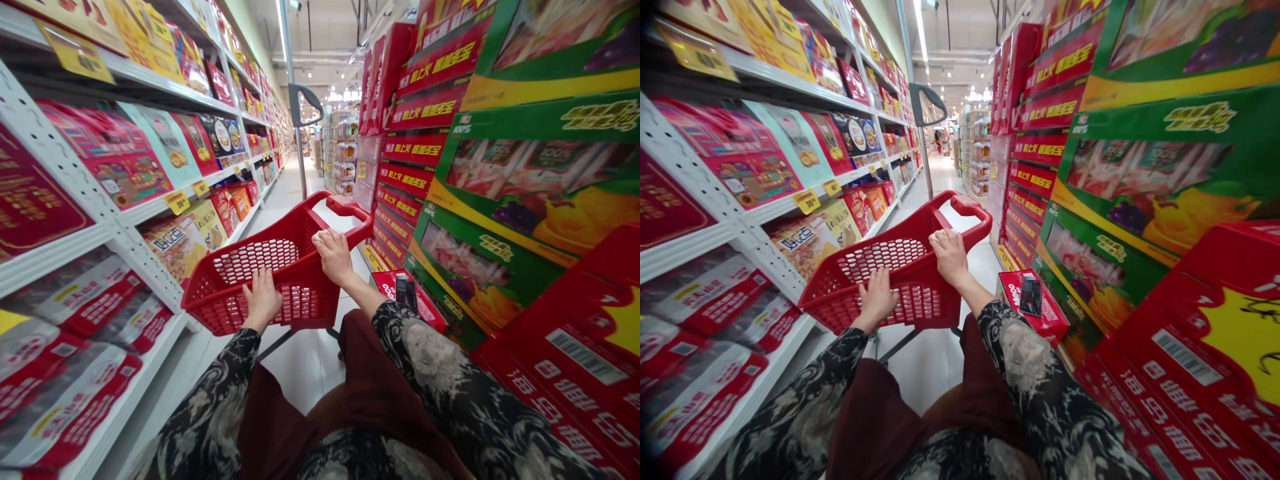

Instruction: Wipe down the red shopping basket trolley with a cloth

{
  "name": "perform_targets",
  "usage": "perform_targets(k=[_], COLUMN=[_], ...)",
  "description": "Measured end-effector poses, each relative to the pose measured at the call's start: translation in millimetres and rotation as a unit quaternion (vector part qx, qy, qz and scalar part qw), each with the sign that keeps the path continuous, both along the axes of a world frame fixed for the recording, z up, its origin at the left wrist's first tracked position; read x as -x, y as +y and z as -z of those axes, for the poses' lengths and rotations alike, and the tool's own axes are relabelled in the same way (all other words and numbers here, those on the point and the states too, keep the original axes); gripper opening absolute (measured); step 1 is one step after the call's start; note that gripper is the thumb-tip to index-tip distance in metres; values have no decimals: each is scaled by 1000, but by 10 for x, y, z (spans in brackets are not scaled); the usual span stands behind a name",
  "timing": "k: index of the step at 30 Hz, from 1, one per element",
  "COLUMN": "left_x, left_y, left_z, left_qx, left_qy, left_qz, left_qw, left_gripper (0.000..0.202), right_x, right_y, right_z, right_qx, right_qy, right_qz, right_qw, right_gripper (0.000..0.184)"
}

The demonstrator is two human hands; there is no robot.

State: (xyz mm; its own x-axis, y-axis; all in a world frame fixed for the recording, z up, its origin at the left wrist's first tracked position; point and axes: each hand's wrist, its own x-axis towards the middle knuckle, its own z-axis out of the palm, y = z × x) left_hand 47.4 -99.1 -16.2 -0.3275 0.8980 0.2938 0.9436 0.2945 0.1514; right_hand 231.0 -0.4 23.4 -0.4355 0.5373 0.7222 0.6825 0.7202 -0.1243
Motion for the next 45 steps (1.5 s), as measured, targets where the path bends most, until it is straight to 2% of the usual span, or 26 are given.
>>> perform_targets(k=[3, 6, 9, 15, 18, 21, 23, 25, 27, 29, 33, 37, 39, 40, 42, 43, 44, 45], left_x=[10, -3, -16, -75, -160, -279, -361, -428, -471, -479, -380, -226, -191, -188, -198, -199, -187, -155], left_y=[11, 18, 14, -5, -3, 30, 77, 135, 194, 246, 340, 422, 449, 458, 465, 462, 455, 442], left_z=[46, 53, 40, 13, -41, -120, -161, -176, -170, -156, -173, -257, -291, -303, -319, -327, -336, -347], left_qx=[2, 3, 6, 10, -6, -74, -122, -161, -191, -219, -294, -307, -301, -296, -280, -274, -273, -277], left_qy=[6, 0, -10, -28, -34, -38, -58, -102, -160, -221, -328, -469, -545, -581, -637, -650, -648, -626], left_qz=[0, 5, 11, 14, 30, 106, 176, 218, 227, 231, 218, 146, 151, 165, 189, 186, 171, 145], left_qw=[1000, 1000, 1000, 999, 999, 991, 975, 957, 941, 922, 871, 815, 768, 740, 692, 684, 691, 715], left_gripper=[69, 70, 69, 67, 66, 62, 60, 58, 57, 59, 70, 80, 80, 77, 70, 65, 60, 55], right_x=[144, 325, 370, 168, 186, 273, 322, 352, 373, 400, 524, 740, 856, 907, 980, 994, 991, 969], right_y=[-79, -174, -223, -229, -289, -345, -345, -320, -291, -274, -257, -206, -180, -173, -174, -184, -197, -212], right_z=[34, 110, 144, 53, 19, 3, -4, -10, -18, -30, -55, -29, 0, 11, 15, 4, -17, -45], right_qx=[13, 17, 21, 42, 55, 83, 106, 132, 159, 191, 292, 402, 425, 426, 421, 417, 408, 387], right_qy=[-3, -42, -68, 29, 21, 20, 41, 81, 156, 249, 393, 486, 502, 507, 506, 493, 469, 433], right_qz=[-13, -60, -82, 22, 7, -3, -16, -47, -71, -65, -44, -152, -209, -224, -223, -211, -195, -180], right_qw=[1000, 997, 994, 998, 998, 996, 993, 987, 972, 947, 871, 761, 724, 715, 719, 734, 759, 794], right_gripper=[44, 43, 43, 42, 33, 31, 30, 30, 32, 30, 14, 9, 12, 15, 22, 25, 26, 26])
